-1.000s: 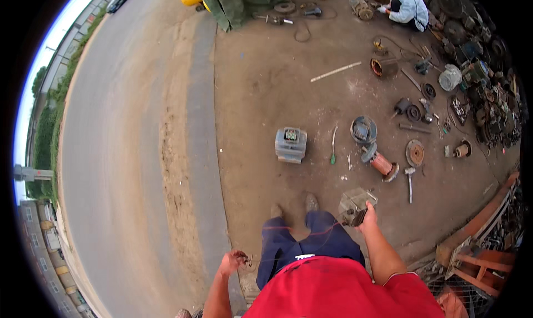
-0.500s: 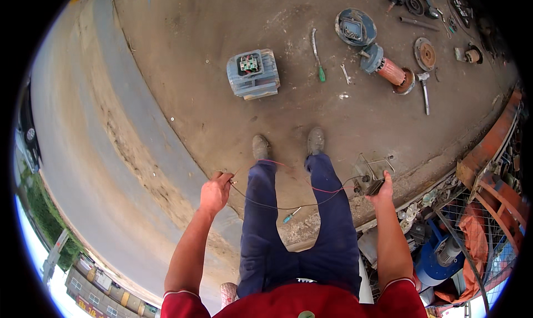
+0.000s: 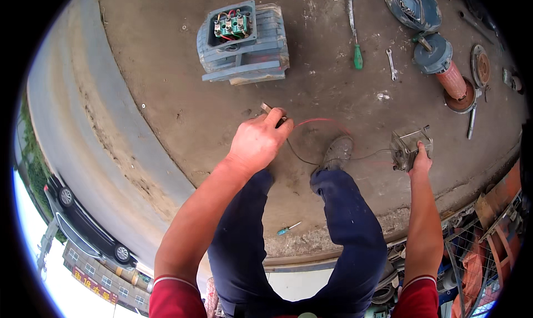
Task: The person works on an electric motor in an outdoor workshop, using a multimeter to test the windings and a heat gun to apply heat to the motor housing. They handle the motor casing and internal components while another person works nearby.
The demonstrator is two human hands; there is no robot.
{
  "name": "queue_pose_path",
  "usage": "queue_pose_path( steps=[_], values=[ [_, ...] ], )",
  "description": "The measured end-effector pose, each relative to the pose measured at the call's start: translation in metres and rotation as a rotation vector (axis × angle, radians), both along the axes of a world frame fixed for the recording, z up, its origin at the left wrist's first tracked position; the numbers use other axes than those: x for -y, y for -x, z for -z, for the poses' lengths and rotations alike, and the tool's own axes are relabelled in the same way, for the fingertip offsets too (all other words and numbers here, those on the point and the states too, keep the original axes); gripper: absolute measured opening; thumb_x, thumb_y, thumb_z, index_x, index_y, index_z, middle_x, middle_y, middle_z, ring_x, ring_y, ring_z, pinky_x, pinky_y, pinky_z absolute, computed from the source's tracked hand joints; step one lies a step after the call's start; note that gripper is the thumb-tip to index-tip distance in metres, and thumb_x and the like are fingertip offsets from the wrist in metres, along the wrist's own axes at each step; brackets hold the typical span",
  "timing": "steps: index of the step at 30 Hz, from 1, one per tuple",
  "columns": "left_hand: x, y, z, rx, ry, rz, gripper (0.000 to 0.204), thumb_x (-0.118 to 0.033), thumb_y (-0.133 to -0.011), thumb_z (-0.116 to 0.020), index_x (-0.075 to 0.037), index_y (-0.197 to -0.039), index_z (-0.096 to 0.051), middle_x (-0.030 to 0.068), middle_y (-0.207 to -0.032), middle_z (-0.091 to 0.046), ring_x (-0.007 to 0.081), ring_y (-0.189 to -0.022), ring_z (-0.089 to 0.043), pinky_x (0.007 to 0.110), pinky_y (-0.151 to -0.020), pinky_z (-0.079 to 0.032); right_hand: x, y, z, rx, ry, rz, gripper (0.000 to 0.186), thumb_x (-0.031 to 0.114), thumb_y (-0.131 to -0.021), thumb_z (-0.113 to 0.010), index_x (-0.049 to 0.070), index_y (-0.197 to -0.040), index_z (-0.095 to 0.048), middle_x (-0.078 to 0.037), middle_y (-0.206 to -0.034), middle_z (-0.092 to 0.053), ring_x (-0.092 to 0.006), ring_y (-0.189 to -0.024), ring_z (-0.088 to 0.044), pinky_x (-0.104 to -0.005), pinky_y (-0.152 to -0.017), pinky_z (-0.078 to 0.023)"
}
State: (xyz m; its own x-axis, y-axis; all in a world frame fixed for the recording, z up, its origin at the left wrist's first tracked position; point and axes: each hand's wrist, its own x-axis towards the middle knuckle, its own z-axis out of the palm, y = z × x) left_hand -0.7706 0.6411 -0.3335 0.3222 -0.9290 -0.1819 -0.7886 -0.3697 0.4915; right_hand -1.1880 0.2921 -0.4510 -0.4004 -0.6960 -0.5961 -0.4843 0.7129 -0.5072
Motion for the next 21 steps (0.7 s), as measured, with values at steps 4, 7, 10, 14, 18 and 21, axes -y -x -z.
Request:
queue_pose_path(
  steps=[4, 7, 10, 14, 18, 21],
  values=[
    [-0.004, 0.015, 0.034, 0.042, 0.081, 0.055, 0.029, -0.006, -0.074, -0.065, -0.009, -0.103, -0.068, 0.005, -0.113, -0.063, 0.0181, -0.083, -0.068, 0.031, -0.065, -0.058, -0.017, -0.034, 0.037, -0.172, 0.015, -0.058, 0.1, 0.036, -0.073, -0.085, -0.011, -0.144, -0.034, -0.022, -0.141, -0.051, -0.034, -0.122, -0.058, -0.0453, -0.101, -0.051],
    [-0.008, 0.013, 0.051, 0.06, 0.15, 0.11, 0.032, -0.005, -0.074, -0.066, -0.008, -0.105, -0.068, 0.0058, -0.12, -0.063, 0.0193, -0.091, -0.069, 0.032, -0.066, -0.059, -0.031, -0.053, 0.055, -0.398, 0.022, -0.155, 0.111, 0.046, -0.071, -0.084, -0.006, -0.151, -0.026, -0.026, -0.143, -0.048, -0.038, -0.127, -0.054, -0.047, -0.107, -0.045],
    [-0.015, 0.006, 0.064, 0.115, 0.241, 0.202, 0.032, -0.008, -0.073, -0.066, -0.006, -0.105, -0.068, 0.0084, -0.125, -0.062, 0.0213, -0.096, -0.068, 0.031, -0.069, -0.059, -0.051, -0.086, 0.038, -0.525, 0.024, -0.236, 0.111, 0.049, -0.073, -0.082, 0.003, -0.156, -0.025, -0.029, -0.145, -0.046, -0.0402, -0.132, -0.049, -0.0466, -0.111, -0.041],
    [-0.014, -0.004, 0.074, 0.162, 0.328, 0.271, 0.036, -0.011, -0.071, -0.066, -0.003, -0.105, -0.068, 0.0141, -0.129, -0.06, 0.0257, -0.1, -0.067, 0.031, -0.072, -0.06, -0.041, -0.083, 0.021, -0.636, -0.015, -0.472, 0.097, 0.044, -0.08, -0.076, -0.002, -0.153, -0.031, -0.029, -0.146, -0.046, -0.04, -0.134, -0.048, -0.0458, -0.111, -0.04],
    [-0.005, -0.01, 0.082, 0.211, 0.464, 0.329, 0.04, -0.012, -0.071, -0.065, -0.001, -0.11, -0.068, 0.0163, -0.131, -0.059, 0.027, -0.101, -0.066, 0.033, -0.074, -0.06, -0.079, -0.156, -0.024, -0.042, 0.119, -1.006, 0.09, 0.04, -0.086, -0.071, -0.006, -0.152, -0.03, -0.027, -0.146, -0.047, -0.0352, -0.136, -0.048, -0.0427, -0.111, -0.04],
    [0.01, -0.01, 0.095, 0.226, 0.511, 0.399, 0.043, -0.011, -0.071, -0.065, -0.001, -0.112, -0.068, 0.0144, -0.125, -0.059, 0.0257, -0.098, -0.065, 0.032, -0.077, -0.06, -0.115, -0.253, -0.046, 0.654, -0.438, -1.041, 0.089, 0.042, -0.089, -0.07, -0.007, -0.152, -0.03, -0.026, -0.149, -0.044, -0.0314, -0.137, -0.046, -0.0414, -0.112, -0.039]
  ],
)
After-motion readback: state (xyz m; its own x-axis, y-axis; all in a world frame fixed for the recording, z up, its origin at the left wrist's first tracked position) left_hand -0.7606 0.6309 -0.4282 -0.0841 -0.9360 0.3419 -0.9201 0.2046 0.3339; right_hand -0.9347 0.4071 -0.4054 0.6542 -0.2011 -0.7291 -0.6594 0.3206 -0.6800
